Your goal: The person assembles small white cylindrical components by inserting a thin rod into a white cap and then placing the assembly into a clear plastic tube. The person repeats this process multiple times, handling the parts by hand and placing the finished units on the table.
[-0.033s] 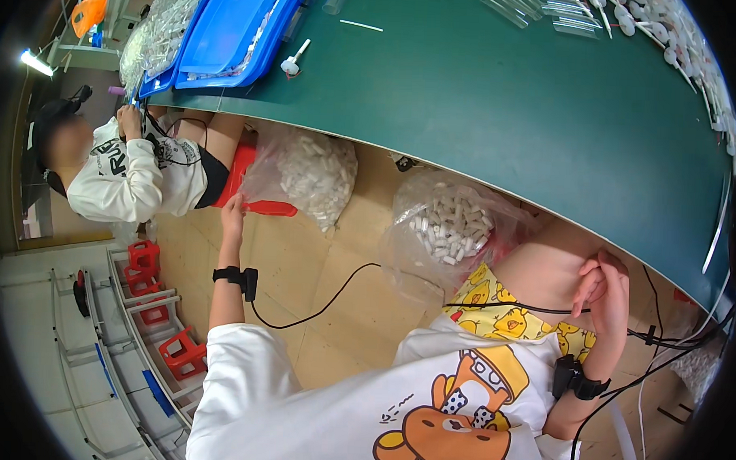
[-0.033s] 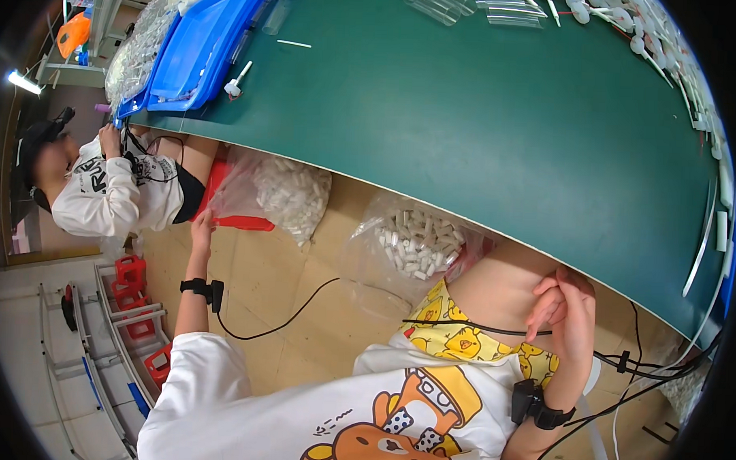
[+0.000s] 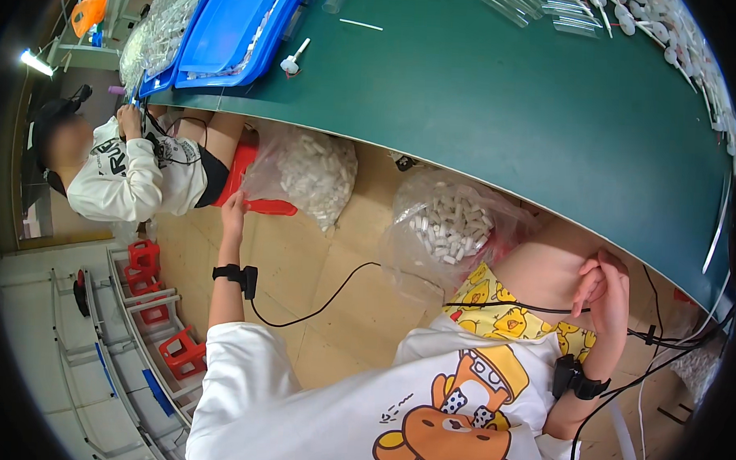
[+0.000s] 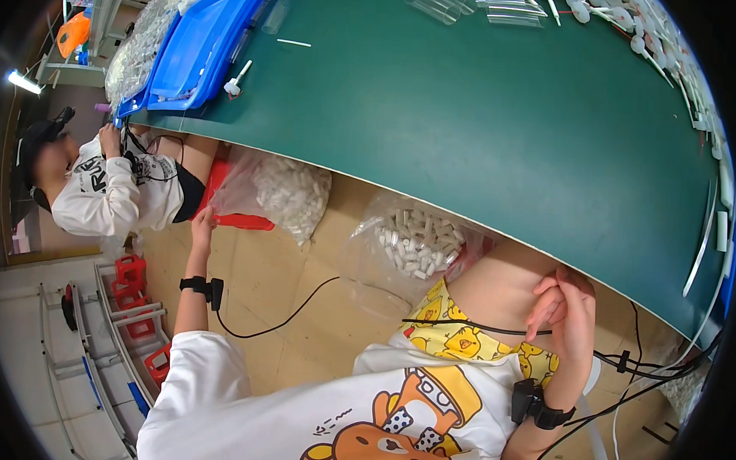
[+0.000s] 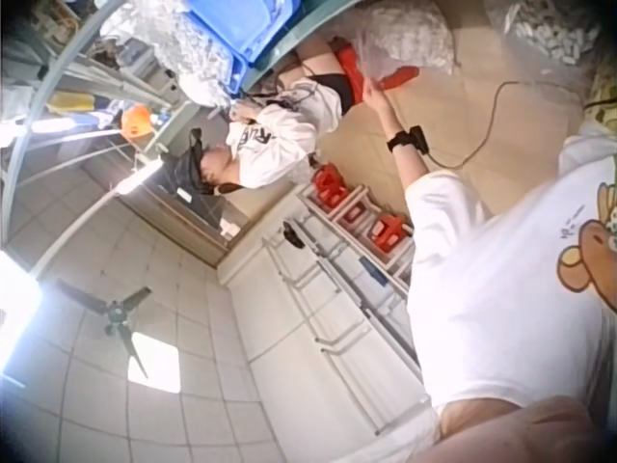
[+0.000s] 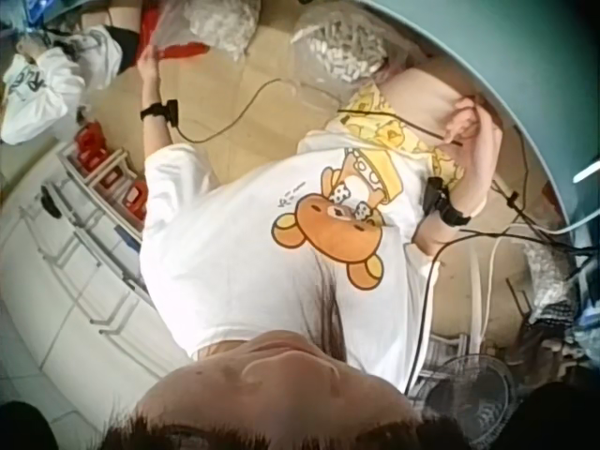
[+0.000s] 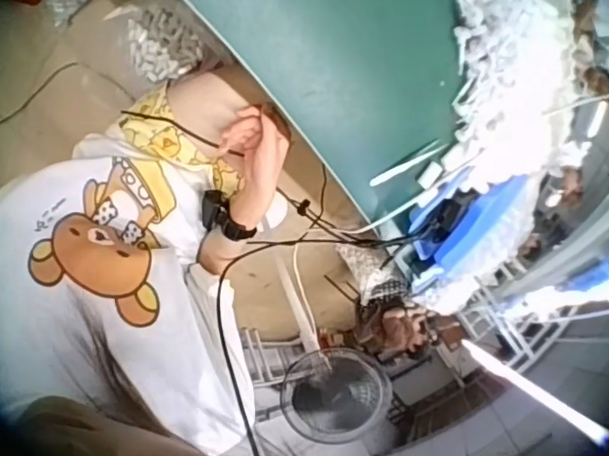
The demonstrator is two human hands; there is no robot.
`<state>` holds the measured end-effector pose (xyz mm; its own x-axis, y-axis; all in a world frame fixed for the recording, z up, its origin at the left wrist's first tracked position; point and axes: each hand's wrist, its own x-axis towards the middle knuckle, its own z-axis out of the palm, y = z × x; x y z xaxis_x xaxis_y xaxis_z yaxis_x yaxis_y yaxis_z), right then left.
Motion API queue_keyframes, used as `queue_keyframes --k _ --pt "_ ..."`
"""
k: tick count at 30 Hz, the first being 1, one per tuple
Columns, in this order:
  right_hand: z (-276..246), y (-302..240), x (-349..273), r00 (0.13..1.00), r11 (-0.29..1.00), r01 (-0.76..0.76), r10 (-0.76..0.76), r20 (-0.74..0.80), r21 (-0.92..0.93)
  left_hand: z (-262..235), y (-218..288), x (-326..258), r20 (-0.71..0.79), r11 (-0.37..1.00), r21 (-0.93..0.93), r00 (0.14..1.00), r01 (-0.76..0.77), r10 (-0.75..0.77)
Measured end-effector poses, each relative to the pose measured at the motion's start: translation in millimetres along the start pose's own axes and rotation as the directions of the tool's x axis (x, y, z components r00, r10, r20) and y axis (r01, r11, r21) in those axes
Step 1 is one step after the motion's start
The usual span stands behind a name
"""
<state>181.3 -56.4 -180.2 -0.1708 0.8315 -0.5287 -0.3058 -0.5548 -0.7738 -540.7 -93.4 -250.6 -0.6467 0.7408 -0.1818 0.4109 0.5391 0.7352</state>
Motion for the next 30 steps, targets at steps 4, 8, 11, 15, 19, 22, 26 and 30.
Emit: queue_keyframes --k 4,8,11,15,19,22,26,30 --pt "-0.2 1.1 1.3 1.000 1.000 0.001 -0.001 -0.005 0.013 3.3 9.2 6.4 -0.006 0.998 -0.033 0.998 0.057 -0.057" --pt "2.3 -2.6 1.2 1.000 1.000 -0.005 0.005 -0.007 0.005 7.9 21.8 3.8 -0.052 0.983 -0.104 0.986 0.150 -0.156" --pt "2.4 -5.0 1.6 1.000 1.000 -0.012 0.012 0.014 0.001 2.8 13.9 -2.6 -0.136 0.999 -0.003 0.990 0.048 -0.048" --pt "1.1 -5.6 0.1 1.000 1.000 -0.019 0.019 0.002 0.005 58.9 35.1 -53.9 -0.322 0.899 0.393 0.888 -0.191 0.329" --pt "0.1 -3.1 -0.2 1.000 1.000 -0.014 0.014 0.000 0.016 167.8 85.3 -198.8 0.214 0.914 0.405 0.971 0.014 -0.110" --pt "-0.3 -4.7 0.1 0.999 1.000 0.002 -0.003 0.032 0.010 231.0 19.2 -285.6 0.305 0.962 0.273 0.945 0.028 -0.115" --pt "-3.2 -1.3 1.2 0.999 1.000 0.018 -0.019 0.041 0.023 265.7 10.3 -325.9 0.388 0.703 0.185 0.606 0.687 -0.694" --pt "-5.2 -1.8 0.3 0.998 0.998 0.000 -0.003 0.064 0.060 264.3 0.7 -340.2 0.580 0.644 -0.068 0.556 0.762 -0.596"
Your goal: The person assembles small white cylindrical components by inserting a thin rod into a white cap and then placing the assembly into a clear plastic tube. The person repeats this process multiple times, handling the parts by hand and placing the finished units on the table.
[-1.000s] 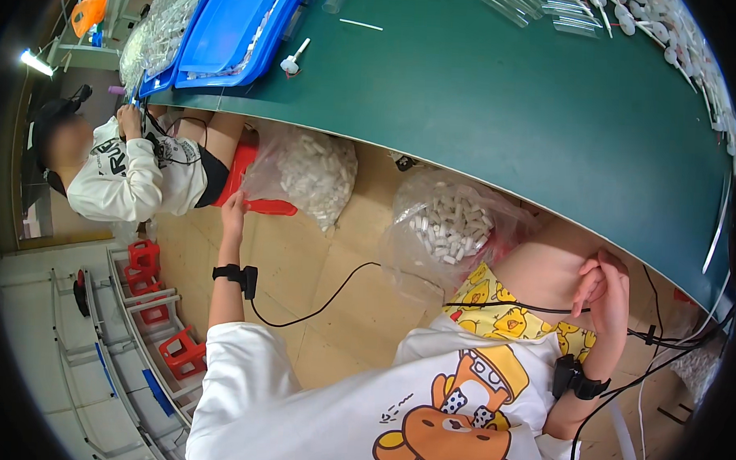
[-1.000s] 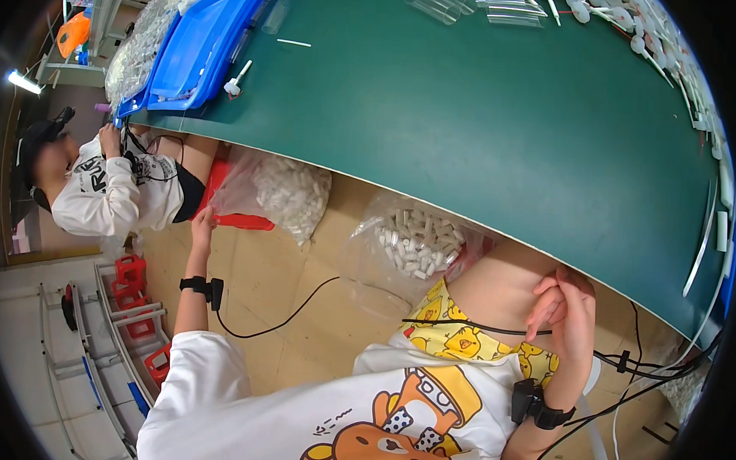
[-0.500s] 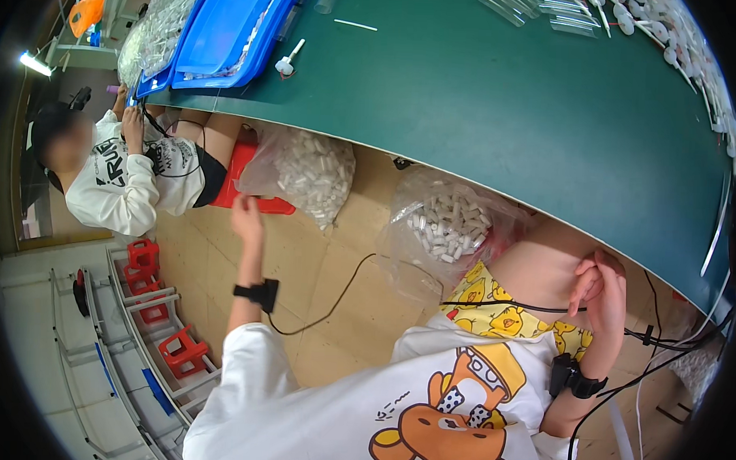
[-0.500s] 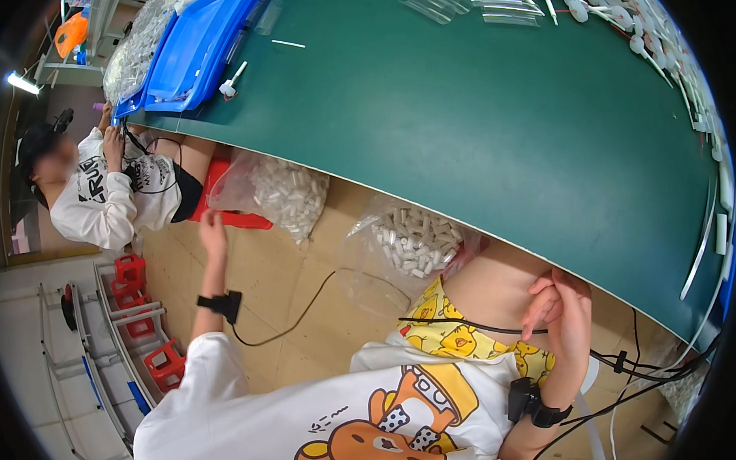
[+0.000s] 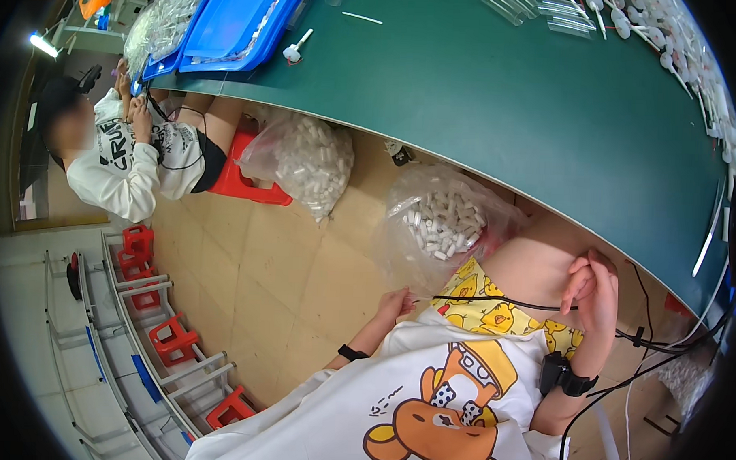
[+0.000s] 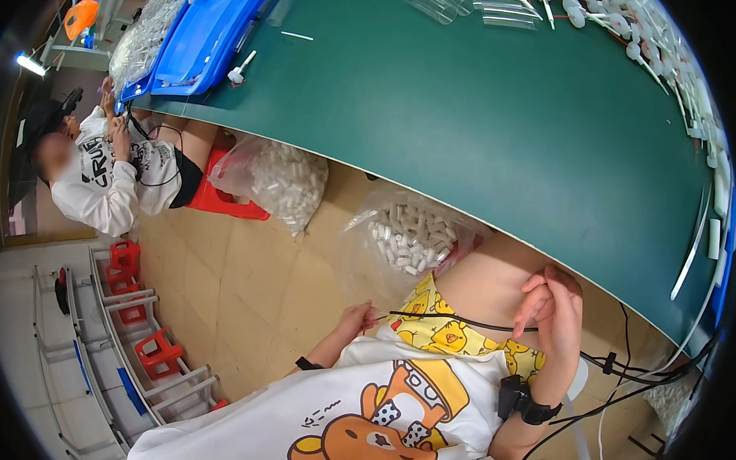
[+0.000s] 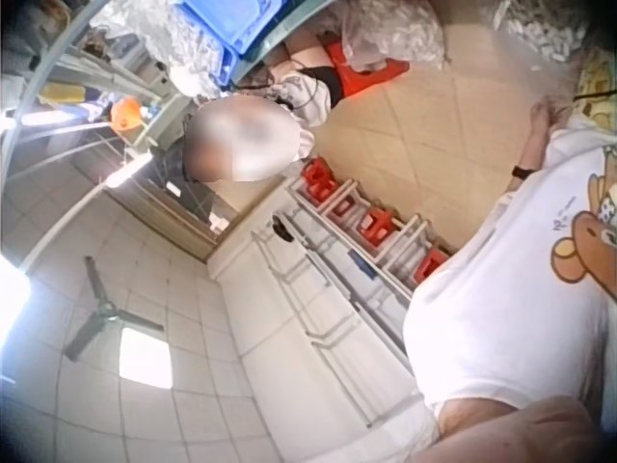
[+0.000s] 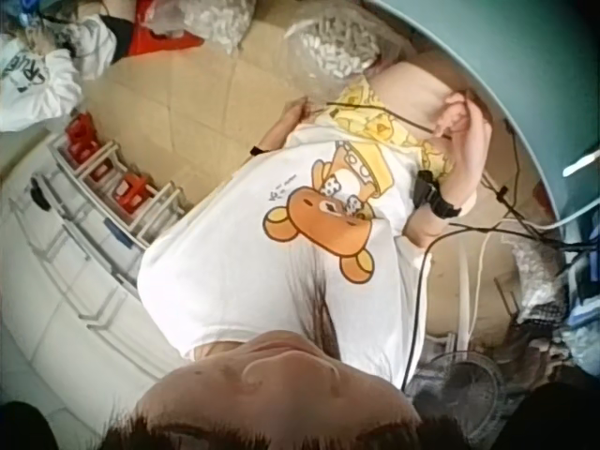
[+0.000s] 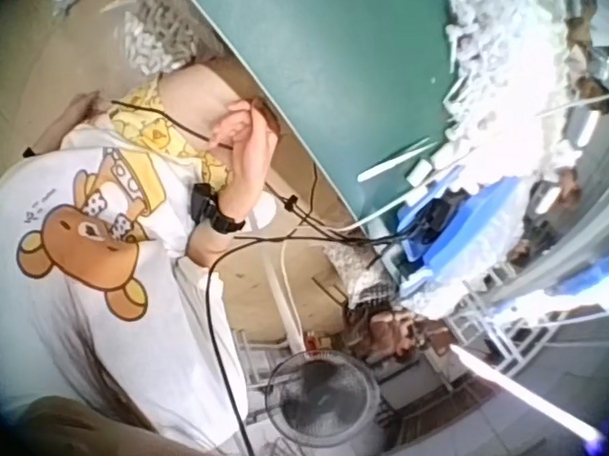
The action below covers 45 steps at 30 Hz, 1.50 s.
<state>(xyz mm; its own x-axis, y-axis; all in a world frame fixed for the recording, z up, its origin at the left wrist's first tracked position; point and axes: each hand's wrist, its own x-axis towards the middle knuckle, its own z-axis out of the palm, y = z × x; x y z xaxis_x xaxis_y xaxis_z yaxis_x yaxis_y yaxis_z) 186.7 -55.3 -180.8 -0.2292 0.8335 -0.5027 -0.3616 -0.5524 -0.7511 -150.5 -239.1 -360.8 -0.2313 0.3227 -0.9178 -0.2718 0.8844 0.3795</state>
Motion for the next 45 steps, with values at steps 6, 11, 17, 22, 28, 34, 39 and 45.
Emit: queue_keyframes --k 6,11,17,22,28,34,39,45 --pt "-3.5 2.7 0.3 0.999 1.000 0.008 -0.008 0.032 -0.008 -13.1 3.7 -37.1 -0.086 0.854 0.452 0.940 -0.258 0.329" --pt "-6.5 3.4 -0.1 0.999 1.000 0.001 -0.002 0.052 0.010 -5.0 24.8 -60.3 -0.069 0.778 0.482 0.867 -0.404 0.493" --pt "-9.0 2.5 0.6 0.996 1.000 -0.007 0.004 0.084 0.030 1.7 48.2 -83.9 -0.035 0.661 0.671 0.877 -0.336 0.480" --pt "-7.0 3.2 -1.4 0.999 0.999 -0.033 0.032 0.039 0.033 -2.3 49.7 -89.6 0.075 0.436 0.801 0.791 -0.411 0.607" --pt "-6.3 3.3 -0.1 0.999 0.999 -0.035 0.035 0.004 0.029 -8.6 46.4 -81.8 0.323 0.068 0.862 0.647 -0.503 0.691" --pt "-6.8 4.1 -1.3 0.998 0.999 -0.020 0.022 -0.052 0.026 4.8 73.7 -105.9 0.716 -0.345 0.683 0.496 -0.644 0.492" --pt "-7.1 4.7 0.0 0.999 1.000 0.005 -0.005 -0.050 0.002 4.1 76.9 -106.2 0.769 -0.406 0.631 0.461 -0.661 0.443" --pt "-10.1 3.9 -0.6 1.000 1.000 0.002 -0.002 -0.014 0.030 7.2 83.5 -108.0 0.816 -0.472 0.578 0.451 -0.666 0.362"
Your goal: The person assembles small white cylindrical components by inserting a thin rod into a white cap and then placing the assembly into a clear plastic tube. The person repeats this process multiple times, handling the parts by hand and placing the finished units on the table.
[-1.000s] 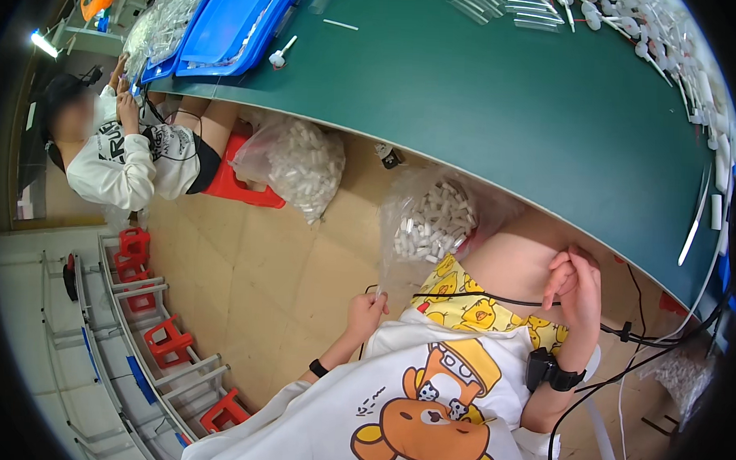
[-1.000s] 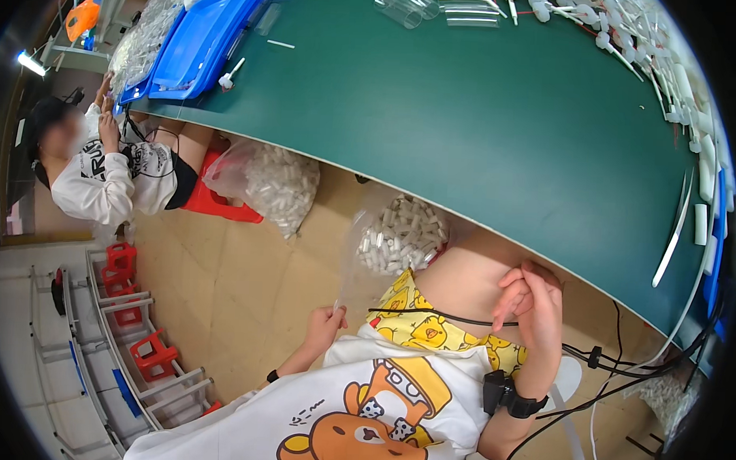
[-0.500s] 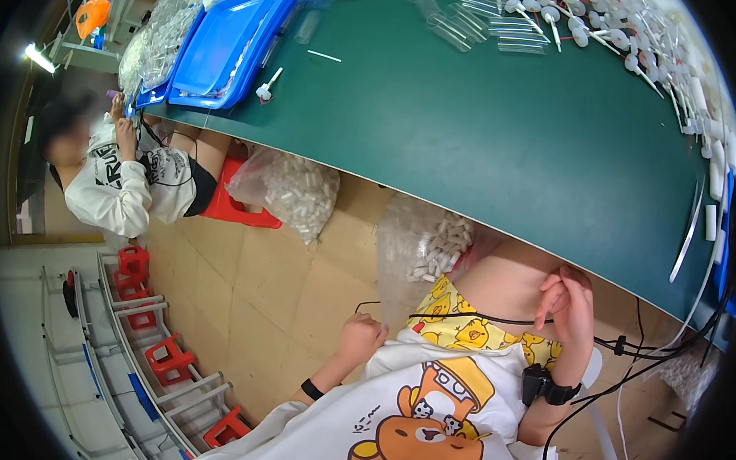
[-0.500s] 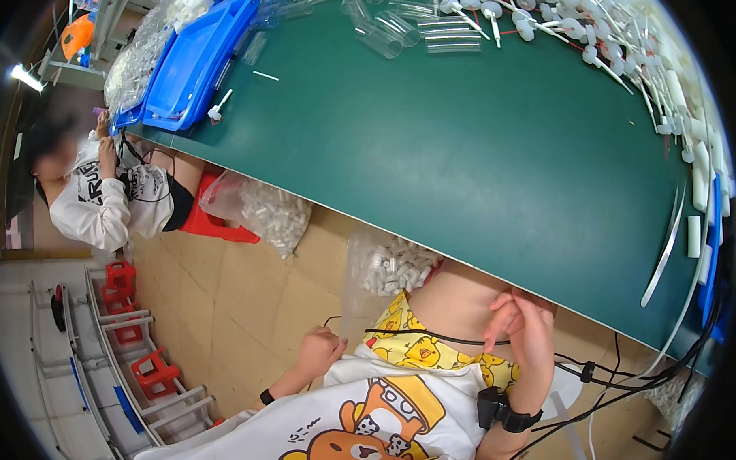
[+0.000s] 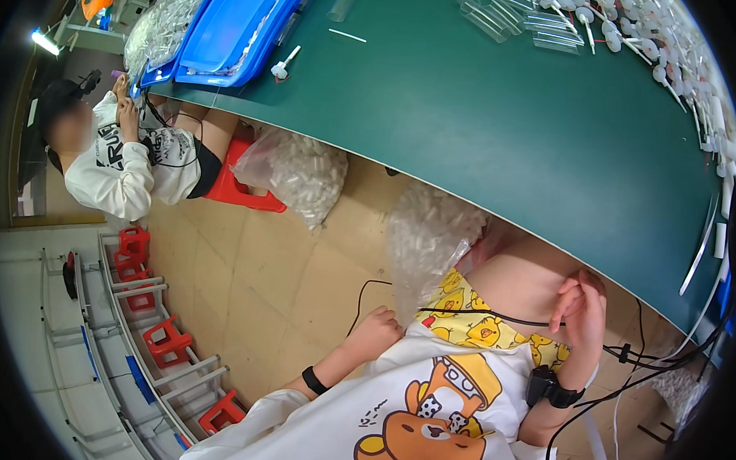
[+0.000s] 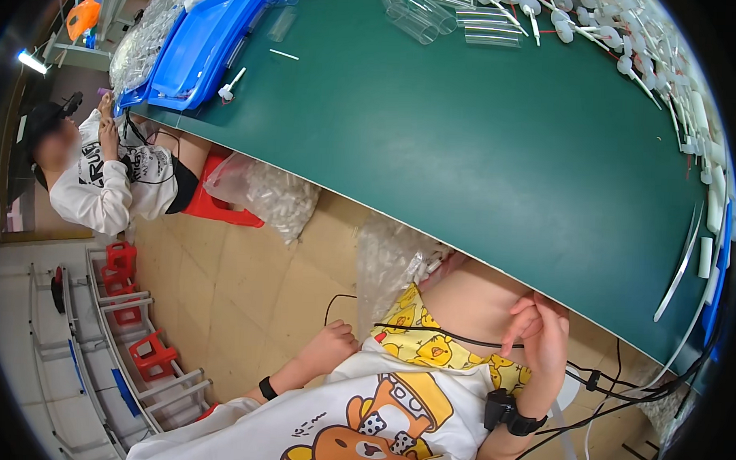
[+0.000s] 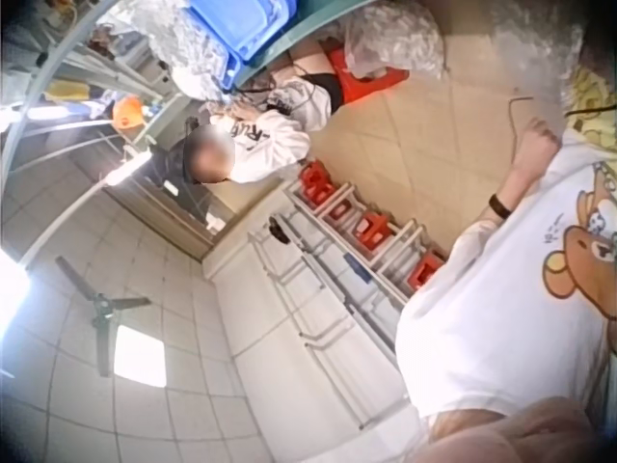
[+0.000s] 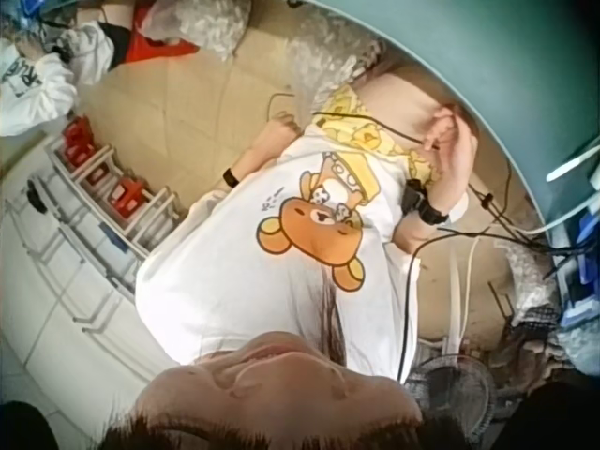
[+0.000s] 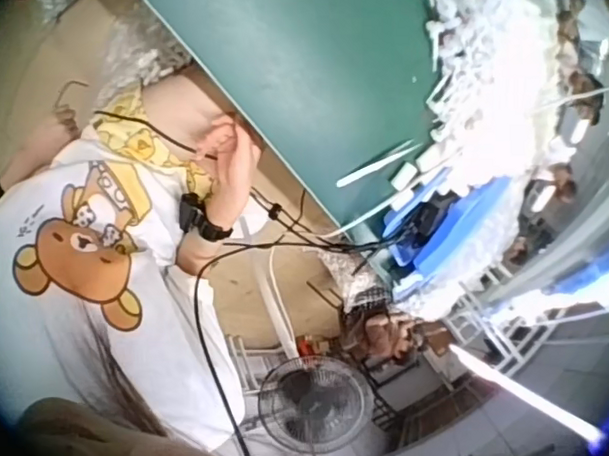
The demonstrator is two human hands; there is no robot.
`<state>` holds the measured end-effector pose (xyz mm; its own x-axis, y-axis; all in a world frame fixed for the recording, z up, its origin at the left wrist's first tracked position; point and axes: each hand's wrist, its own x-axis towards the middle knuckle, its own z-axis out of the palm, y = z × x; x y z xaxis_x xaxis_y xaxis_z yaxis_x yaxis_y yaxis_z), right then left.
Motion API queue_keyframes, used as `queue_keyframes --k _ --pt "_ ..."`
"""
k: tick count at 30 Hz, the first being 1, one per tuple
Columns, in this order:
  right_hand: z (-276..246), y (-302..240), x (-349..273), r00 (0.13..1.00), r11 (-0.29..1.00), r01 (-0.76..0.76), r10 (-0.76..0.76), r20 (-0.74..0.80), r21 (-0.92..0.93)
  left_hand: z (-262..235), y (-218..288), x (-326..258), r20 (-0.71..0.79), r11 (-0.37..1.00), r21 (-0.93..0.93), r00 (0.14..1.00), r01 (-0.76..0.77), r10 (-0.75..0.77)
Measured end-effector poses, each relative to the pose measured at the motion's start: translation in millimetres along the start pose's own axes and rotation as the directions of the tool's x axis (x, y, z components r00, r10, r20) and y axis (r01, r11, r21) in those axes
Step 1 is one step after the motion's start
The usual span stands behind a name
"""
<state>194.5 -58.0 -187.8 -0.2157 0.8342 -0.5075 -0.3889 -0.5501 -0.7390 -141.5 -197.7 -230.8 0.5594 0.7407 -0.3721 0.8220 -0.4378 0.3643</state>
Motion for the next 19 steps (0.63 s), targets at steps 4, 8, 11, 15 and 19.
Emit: queue_keyframes --k 4,8,11,15,19 --pt "1.3 2.8 1.3 1.000 0.999 0.020 -0.021 -0.017 -0.029 3.5 1.4 -1.4 0.011 0.999 0.027 1.000 0.018 -0.018" --pt "0.8 4.5 3.5 0.999 0.999 0.039 -0.039 0.000 -0.019 7.7 4.7 -1.7 0.008 0.998 0.026 0.998 0.060 -0.060" --pt "0.2 3.2 5.9 1.000 1.000 0.016 -0.016 0.013 0.012 1.9 7.4 0.3 -0.125 0.987 -0.115 0.984 0.110 -0.125" --pt "5.1 -1.0 10.8 0.999 1.000 -0.029 0.029 0.039 -0.013 -36.4 20.6 21.2 -0.311 0.942 -0.327 0.933 0.074 -0.181" --pt "9.0 3.9 14.9 0.998 0.998 0.003 0.001 0.059 -0.066 -46.3 27.3 37.9 -0.339 0.944 -0.323 0.923 0.068 -0.183"
